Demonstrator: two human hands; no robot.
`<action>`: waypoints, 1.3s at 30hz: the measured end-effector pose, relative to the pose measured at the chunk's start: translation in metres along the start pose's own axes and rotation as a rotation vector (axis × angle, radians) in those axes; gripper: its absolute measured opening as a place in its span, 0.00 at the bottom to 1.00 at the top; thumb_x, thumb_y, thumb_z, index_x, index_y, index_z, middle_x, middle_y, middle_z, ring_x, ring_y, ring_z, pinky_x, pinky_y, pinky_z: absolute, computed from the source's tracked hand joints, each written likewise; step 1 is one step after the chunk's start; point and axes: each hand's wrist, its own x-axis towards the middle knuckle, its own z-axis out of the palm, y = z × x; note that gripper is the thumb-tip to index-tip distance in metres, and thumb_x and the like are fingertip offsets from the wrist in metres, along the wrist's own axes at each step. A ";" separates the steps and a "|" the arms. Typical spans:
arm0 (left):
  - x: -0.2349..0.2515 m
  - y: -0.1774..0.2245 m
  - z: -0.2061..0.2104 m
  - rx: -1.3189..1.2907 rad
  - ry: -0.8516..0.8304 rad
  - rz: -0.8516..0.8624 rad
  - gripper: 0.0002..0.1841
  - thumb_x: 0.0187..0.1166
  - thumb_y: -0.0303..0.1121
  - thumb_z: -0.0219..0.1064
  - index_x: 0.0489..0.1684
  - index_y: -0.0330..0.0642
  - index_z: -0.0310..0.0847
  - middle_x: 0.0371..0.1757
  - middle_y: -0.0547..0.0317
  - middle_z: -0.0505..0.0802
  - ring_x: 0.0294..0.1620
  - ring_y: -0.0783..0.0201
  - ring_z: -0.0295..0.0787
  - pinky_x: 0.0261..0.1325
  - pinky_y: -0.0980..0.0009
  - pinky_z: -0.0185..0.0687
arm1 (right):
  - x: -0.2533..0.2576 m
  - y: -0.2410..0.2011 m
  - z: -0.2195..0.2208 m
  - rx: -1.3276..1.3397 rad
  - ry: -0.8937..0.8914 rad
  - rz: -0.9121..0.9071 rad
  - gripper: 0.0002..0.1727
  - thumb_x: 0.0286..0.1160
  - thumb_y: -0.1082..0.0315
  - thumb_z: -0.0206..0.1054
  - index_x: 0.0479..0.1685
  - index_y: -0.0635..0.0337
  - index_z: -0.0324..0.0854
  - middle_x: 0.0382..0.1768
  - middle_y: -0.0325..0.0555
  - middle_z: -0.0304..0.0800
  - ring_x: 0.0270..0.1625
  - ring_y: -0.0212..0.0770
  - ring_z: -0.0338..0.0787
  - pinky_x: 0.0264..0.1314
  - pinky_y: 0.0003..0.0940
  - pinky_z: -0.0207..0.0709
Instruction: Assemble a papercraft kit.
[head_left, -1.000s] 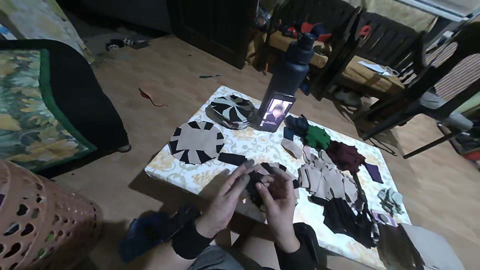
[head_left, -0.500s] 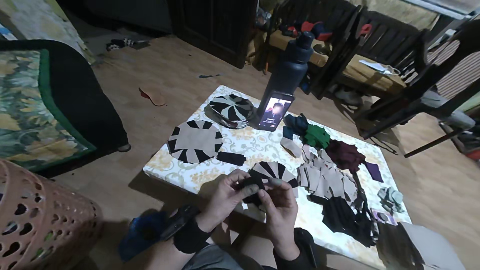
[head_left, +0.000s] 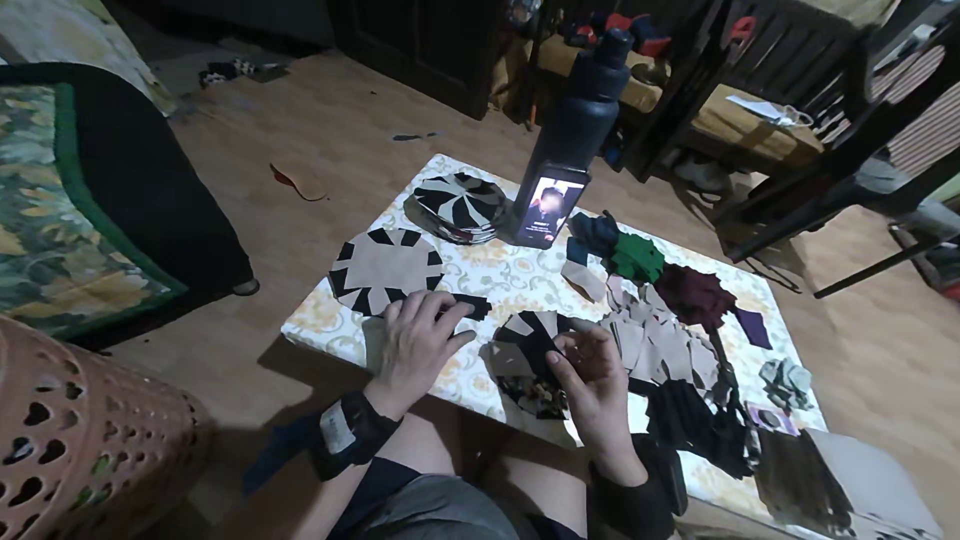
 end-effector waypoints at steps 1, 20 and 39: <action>0.000 0.007 -0.001 -0.065 0.033 -0.004 0.16 0.77 0.47 0.71 0.52 0.48 0.92 0.52 0.49 0.92 0.57 0.45 0.87 0.56 0.42 0.75 | 0.001 0.000 -0.002 -0.005 -0.028 0.008 0.21 0.74 0.79 0.66 0.65 0.71 0.69 0.47 0.41 0.90 0.48 0.31 0.91 0.54 0.29 0.88; -0.006 0.071 0.004 -0.804 -0.182 -0.392 0.17 0.81 0.37 0.69 0.62 0.37 0.82 0.32 0.62 0.93 0.30 0.74 0.90 0.38 0.76 0.89 | 0.016 0.004 -0.009 -0.072 -0.151 0.082 0.24 0.73 0.77 0.71 0.69 0.66 0.72 0.43 0.39 0.90 0.38 0.29 0.90 0.43 0.25 0.87; -0.024 0.039 0.009 -0.302 0.023 -0.227 0.13 0.81 0.39 0.66 0.55 0.46 0.92 0.53 0.53 0.91 0.49 0.58 0.89 0.53 0.59 0.85 | 0.043 0.022 -0.023 -0.397 -0.588 0.108 0.29 0.75 0.73 0.71 0.78 0.59 0.72 0.42 0.42 0.92 0.39 0.31 0.90 0.48 0.28 0.85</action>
